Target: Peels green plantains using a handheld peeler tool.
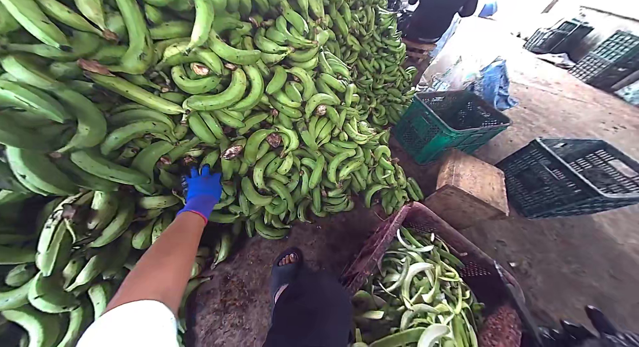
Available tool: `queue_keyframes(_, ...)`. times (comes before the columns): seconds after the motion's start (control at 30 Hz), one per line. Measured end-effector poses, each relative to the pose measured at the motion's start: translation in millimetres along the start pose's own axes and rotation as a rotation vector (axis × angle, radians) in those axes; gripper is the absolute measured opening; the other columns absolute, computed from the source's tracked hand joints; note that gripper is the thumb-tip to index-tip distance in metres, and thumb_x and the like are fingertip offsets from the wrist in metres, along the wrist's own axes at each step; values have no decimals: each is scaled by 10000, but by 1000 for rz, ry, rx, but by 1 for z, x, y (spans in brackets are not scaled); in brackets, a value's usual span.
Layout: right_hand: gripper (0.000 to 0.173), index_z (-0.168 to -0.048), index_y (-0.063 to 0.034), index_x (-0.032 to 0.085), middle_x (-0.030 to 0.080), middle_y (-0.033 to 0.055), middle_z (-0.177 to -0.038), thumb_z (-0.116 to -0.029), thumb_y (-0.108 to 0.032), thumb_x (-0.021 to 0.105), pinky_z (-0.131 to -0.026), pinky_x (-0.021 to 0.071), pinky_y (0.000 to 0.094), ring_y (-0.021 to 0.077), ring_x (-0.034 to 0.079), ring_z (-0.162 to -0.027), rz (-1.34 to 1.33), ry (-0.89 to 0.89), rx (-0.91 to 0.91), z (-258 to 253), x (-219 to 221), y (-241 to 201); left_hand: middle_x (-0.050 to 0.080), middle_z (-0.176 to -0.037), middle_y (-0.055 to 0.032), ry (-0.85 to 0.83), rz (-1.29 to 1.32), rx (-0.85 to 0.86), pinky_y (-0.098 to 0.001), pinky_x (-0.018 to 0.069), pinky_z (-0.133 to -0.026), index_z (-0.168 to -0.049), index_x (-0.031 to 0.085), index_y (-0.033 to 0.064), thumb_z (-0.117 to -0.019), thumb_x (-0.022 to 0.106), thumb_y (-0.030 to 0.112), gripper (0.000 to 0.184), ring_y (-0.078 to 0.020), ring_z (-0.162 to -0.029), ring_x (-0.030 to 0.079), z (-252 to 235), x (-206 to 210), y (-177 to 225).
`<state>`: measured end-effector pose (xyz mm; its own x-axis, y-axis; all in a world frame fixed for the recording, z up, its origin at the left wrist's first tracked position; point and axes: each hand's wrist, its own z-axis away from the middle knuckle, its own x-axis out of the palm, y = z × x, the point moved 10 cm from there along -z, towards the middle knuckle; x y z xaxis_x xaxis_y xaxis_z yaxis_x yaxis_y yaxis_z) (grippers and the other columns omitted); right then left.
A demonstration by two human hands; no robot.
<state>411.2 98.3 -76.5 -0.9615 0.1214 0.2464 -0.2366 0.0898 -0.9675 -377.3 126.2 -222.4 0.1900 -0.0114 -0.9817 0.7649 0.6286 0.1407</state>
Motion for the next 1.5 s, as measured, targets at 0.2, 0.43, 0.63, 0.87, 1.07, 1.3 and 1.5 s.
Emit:
queue_keyframes(0.2,513,-1380,212,345,591,161,-1200,-946,-39,456,-910,534,202,23,632,-1035,588,38,-32,43,66,-17,403,-1550,-265,-53,-16,85,-753,289,-1081,-1408,562,8,-1003,601,234,466,-531,-1435,320,17,-20,22)
queue_keyframes(0.43,527,-1394,155,379,606,145,-1217,-952,-98,514,-960,537,263,63,650,-1061,622,167,23,42,12,-3,214,-1643,-269,-66,-100,9,-755,220,-1119,-1506,481,78,-932,709,188,627,-574,-1479,163,8,21,2)
queue_keyframes(0.63,544,-1347,146,468,636,111,-1134,-891,-135,562,-886,522,156,-40,624,-980,769,76,-15,29,30,16,276,-1604,-304,19,-79,-13,-780,225,-1099,-1361,622,55,-991,636,228,409,-580,-1465,203,-14,24,-6)
queue_keyframes(0.87,590,-1381,40,590,681,203,-1273,-850,-192,702,-1011,529,447,270,675,-1151,984,-197,-190,39,115,26,556,-1365,-314,-364,588,25,-606,463,-1009,-1459,481,5,-1103,431,328,483,-449,-1217,594,75,0,87)
queue_keyframes(1.07,616,-1316,10,664,662,225,-1319,-760,-225,787,-1011,530,530,387,648,-1210,1029,-243,-568,70,164,4,658,-1215,-162,-708,778,745,-339,532,-920,-1379,561,4,-1084,461,220,379,-162,-1031,657,281,-64,349)
queue_keyframes(1.3,539,-1328,121,575,690,212,-1196,-852,-96,709,-986,543,315,162,675,-1103,704,354,-447,63,40,-62,523,-1441,-138,-1136,1245,600,-458,581,-804,-1576,316,184,-1096,385,368,519,-274,-1123,643,401,-22,452)
queue_keyframes(1.5,578,-1389,163,459,632,200,-1245,-885,-44,651,-977,490,181,36,618,-1097,316,225,-154,63,32,-27,624,-1258,-120,-1417,1451,389,-472,591,-808,-1445,389,112,-1099,214,473,530,-286,-1072,673,426,9,461)
